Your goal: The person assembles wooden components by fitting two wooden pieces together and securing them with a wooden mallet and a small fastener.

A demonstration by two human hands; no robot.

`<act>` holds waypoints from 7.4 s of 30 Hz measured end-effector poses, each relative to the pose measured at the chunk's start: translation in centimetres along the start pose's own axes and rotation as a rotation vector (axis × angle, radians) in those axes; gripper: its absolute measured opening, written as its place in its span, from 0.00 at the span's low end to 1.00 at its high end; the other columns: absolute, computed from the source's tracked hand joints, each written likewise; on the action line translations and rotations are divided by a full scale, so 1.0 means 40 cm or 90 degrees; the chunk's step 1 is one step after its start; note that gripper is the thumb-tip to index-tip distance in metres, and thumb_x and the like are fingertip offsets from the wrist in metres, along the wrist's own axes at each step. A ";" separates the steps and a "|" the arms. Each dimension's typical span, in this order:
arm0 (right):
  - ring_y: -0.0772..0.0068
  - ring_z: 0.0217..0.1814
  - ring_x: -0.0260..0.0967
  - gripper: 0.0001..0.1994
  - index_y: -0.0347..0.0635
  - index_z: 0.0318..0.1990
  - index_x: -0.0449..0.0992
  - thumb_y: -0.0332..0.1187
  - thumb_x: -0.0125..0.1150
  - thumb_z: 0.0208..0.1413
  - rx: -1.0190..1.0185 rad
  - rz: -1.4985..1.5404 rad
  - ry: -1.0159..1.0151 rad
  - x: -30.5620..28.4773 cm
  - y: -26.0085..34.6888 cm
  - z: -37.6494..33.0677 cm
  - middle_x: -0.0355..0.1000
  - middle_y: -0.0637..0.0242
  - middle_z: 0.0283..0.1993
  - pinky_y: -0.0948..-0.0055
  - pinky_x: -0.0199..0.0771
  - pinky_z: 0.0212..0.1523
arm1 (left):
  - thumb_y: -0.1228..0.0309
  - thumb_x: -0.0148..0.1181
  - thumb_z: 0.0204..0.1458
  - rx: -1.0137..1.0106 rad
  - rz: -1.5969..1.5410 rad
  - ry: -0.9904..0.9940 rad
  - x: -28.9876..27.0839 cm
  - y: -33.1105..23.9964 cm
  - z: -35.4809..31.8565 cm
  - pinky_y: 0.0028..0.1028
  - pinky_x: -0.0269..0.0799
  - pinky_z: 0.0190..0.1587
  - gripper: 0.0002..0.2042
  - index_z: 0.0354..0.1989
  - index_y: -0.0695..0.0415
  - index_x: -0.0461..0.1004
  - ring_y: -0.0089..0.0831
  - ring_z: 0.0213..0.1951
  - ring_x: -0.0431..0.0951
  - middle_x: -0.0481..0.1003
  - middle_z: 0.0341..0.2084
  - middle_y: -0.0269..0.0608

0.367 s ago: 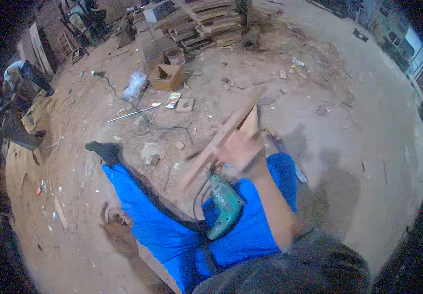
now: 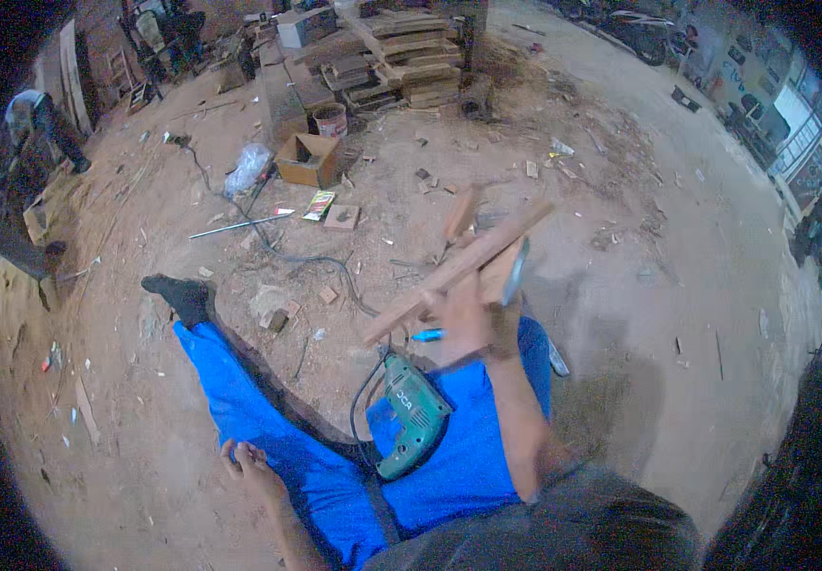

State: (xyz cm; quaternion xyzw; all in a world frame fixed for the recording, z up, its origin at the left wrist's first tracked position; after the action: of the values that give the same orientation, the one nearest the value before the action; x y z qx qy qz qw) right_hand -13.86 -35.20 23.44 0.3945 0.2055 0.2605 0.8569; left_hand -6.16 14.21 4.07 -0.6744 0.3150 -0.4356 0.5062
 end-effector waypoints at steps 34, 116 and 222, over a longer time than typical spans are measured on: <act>0.56 0.67 0.64 0.34 0.30 0.67 0.61 0.40 0.65 0.58 0.181 0.278 -0.164 -0.162 -0.134 -0.038 0.67 0.49 0.62 0.53 0.63 0.69 | 0.73 0.57 0.63 -0.006 -0.018 0.089 0.000 0.013 0.036 0.21 0.63 0.30 0.13 0.53 0.58 0.65 0.20 0.30 0.69 0.72 0.29 0.35; 0.56 0.69 0.60 0.50 0.36 0.72 0.52 0.36 0.78 0.45 0.315 -0.203 -0.154 -0.058 -0.487 -0.207 0.60 0.53 0.68 0.58 0.62 0.67 | 0.62 0.69 0.37 0.288 0.910 0.234 0.798 0.262 0.837 0.47 0.76 0.49 0.28 0.44 0.71 0.73 0.63 0.44 0.80 0.79 0.36 0.69; 0.51 0.63 0.63 0.50 0.28 0.69 0.55 0.35 0.81 0.41 0.234 -0.401 -0.061 -0.009 -0.446 -0.182 0.64 0.46 0.61 0.56 0.63 0.65 | 0.57 0.73 0.43 0.314 1.151 0.266 0.800 0.244 0.797 0.48 0.75 0.55 0.32 0.51 0.66 0.68 0.56 0.55 0.75 0.76 0.49 0.59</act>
State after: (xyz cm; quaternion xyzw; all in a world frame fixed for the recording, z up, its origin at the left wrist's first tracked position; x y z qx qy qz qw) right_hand -13.13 -41.17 5.13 0.4708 0.3197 -0.0760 0.8187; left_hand 36.40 -3.29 -0.13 0.0403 0.6995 -0.0461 0.7120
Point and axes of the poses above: each hand's wrist, its own z-axis towards the middle knuckle, its own x-axis out of the palm, y = z × x, the point moved 9 cm from there along z, towards the middle knuckle
